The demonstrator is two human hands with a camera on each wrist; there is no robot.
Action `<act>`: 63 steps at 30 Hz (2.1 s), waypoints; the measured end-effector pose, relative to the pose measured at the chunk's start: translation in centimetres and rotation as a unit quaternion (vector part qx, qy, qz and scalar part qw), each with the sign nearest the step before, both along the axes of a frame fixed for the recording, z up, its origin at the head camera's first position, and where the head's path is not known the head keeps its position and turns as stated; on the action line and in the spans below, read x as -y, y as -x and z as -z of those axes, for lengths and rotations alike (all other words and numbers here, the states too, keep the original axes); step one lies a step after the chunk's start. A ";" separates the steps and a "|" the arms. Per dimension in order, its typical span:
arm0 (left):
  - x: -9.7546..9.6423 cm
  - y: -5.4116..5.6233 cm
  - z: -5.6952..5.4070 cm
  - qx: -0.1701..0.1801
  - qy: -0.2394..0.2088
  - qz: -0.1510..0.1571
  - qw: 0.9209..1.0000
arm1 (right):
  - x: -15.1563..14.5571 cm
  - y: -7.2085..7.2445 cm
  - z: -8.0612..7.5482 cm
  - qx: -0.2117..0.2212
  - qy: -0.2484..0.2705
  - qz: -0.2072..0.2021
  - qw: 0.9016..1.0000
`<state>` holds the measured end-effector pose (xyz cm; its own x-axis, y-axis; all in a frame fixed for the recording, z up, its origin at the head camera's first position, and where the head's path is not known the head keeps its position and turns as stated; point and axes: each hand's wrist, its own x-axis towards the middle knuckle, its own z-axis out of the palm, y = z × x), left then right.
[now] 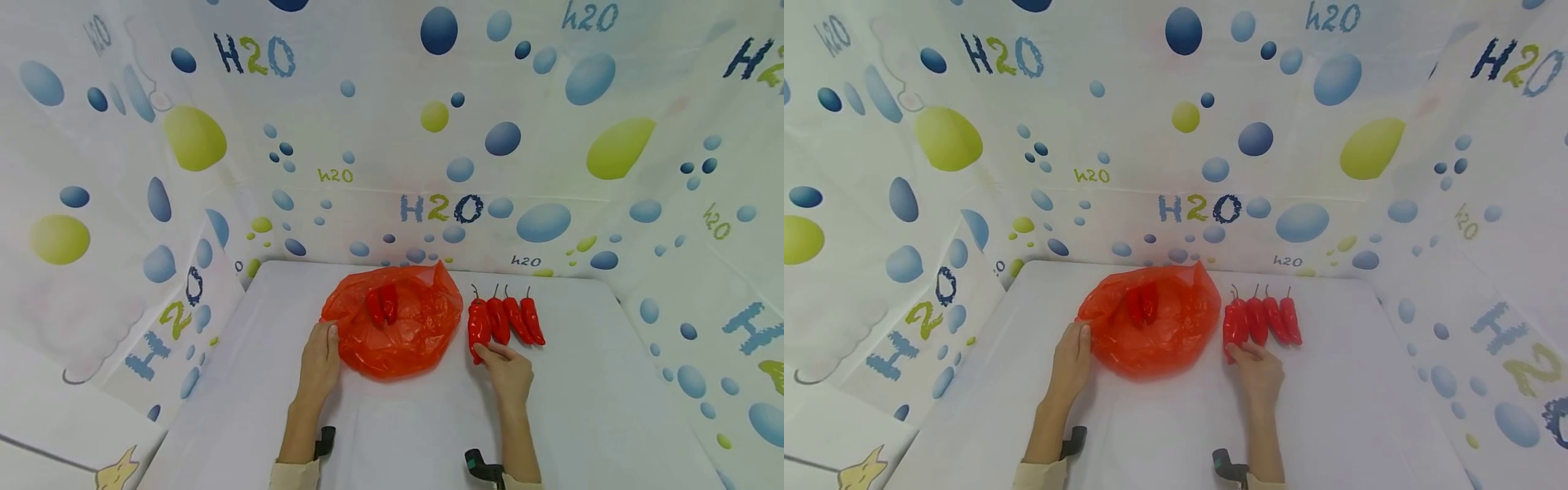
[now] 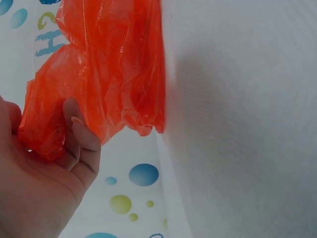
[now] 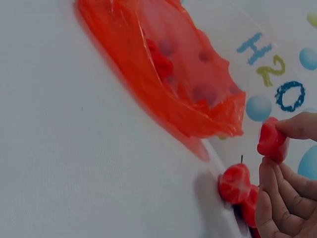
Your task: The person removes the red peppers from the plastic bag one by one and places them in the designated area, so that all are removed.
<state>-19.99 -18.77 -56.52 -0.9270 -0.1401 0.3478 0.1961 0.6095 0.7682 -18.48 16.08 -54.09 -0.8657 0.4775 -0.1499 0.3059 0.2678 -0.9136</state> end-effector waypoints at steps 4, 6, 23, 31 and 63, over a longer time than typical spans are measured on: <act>-0.1 -0.1 0.0 0.006 0.000 -0.001 1.000 | -0.8 -0.2 0.1 0.003 -0.008 0.009 1.000; -0.1 0.0 0.0 0.009 0.000 0.000 1.000 | -1.1 -0.2 0.3 0.001 -0.012 0.011 1.000; 0.0 -0.1 0.1 0.013 0.004 -0.004 1.000 | -4.0 -1.1 0.4 -0.002 -0.042 0.034 0.999; -0.1 0.0 0.1 0.017 0.003 0.000 1.000 | -5.3 -1.4 0.6 0.004 -0.051 0.045 0.998; -0.1 0.1 0.3 -0.001 0.002 0.006 1.000 | -9.8 -2.5 2.7 0.034 -0.082 0.054 0.995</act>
<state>-20.09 -18.66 -56.79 -0.9279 -0.1277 0.3503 0.2051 0.6096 0.7657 -16.00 25.86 -56.80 -0.7986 0.5899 -0.1192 0.4009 0.3737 -0.8364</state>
